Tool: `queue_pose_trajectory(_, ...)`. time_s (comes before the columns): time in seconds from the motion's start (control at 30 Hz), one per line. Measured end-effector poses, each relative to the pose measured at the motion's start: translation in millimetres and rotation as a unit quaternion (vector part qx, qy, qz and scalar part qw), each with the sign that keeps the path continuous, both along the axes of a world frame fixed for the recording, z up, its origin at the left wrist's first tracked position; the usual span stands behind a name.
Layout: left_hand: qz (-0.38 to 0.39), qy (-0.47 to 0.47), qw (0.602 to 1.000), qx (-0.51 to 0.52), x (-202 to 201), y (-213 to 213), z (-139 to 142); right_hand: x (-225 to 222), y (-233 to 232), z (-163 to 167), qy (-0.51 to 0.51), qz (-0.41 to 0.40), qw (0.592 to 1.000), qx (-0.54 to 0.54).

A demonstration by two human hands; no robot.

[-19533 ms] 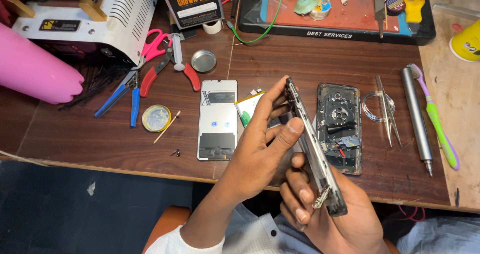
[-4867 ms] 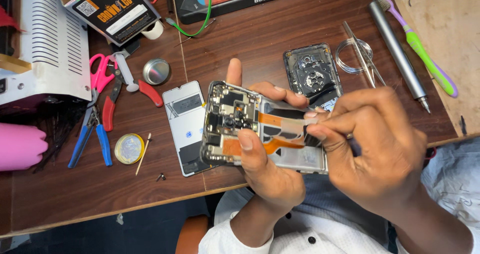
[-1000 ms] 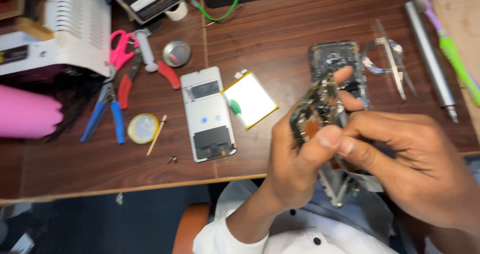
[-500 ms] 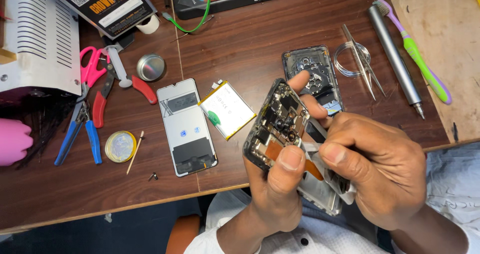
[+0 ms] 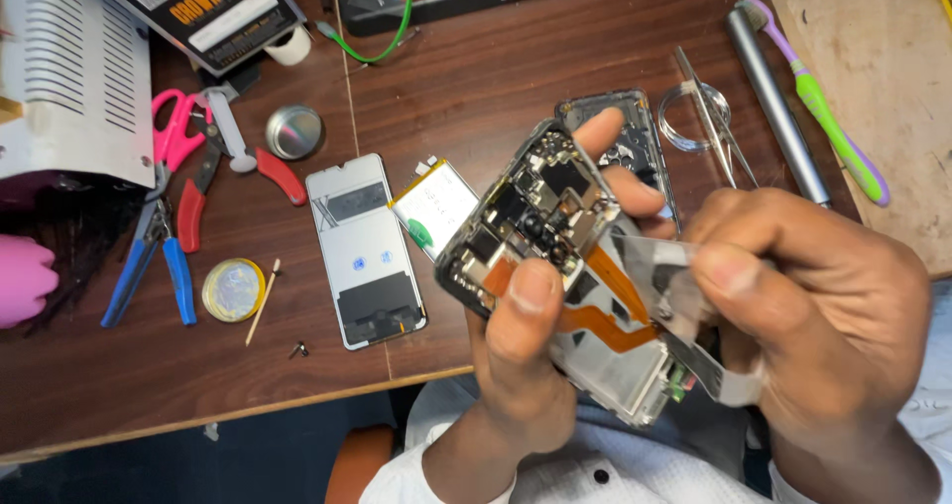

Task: The person repairs a disassembled smartphone at a workbench. They hold the phone chassis in one hand and use tweezers to work on the flex cable and connector at the bottom edge, then peel a protective film from a replacement screen, set the screen and battery on the bench, and continue manipulating the phone's internal board and connectors by hand.

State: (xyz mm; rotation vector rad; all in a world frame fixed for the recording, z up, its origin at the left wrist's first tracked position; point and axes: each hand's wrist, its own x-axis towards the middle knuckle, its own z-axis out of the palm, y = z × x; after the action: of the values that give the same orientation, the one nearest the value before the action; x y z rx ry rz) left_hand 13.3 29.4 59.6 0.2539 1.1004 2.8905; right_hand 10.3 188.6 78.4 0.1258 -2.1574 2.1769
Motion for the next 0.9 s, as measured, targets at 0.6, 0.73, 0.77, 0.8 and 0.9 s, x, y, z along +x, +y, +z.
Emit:
queue_pose_trajectory(0.6,0.067,0.028,0.988,-0.134,-9.8,-7.0,-20.9,-19.6,-5.4,7.0,0.087,0.145,0.971,0.169)
queue_pose_trajectory(0.73,0.054,0.051,0.974,-0.215,-11.7,-7.9,-12.4,-19.3,-5.1,1.4,0.037,0.071,0.976,0.204)
queue_pose_trajectory(0.77,0.069,0.055,0.964,-0.252,-12.6,-8.7,-10.7,-19.9,-3.6,1.3,0.05,0.088,0.968,0.231)
queue_pose_trajectory(0.8,0.085,0.058,0.952,-0.289,-13.2,-9.7,-9.5,-21.5,-1.5,1.9,0.063,0.105,0.959,0.258)
queue_pose_trajectory(0.9,0.08,0.07,0.947,-0.303,-11.5,-12.1,-8.4,-27.1,2.3,3.1,-0.048,0.164,0.927,0.335)
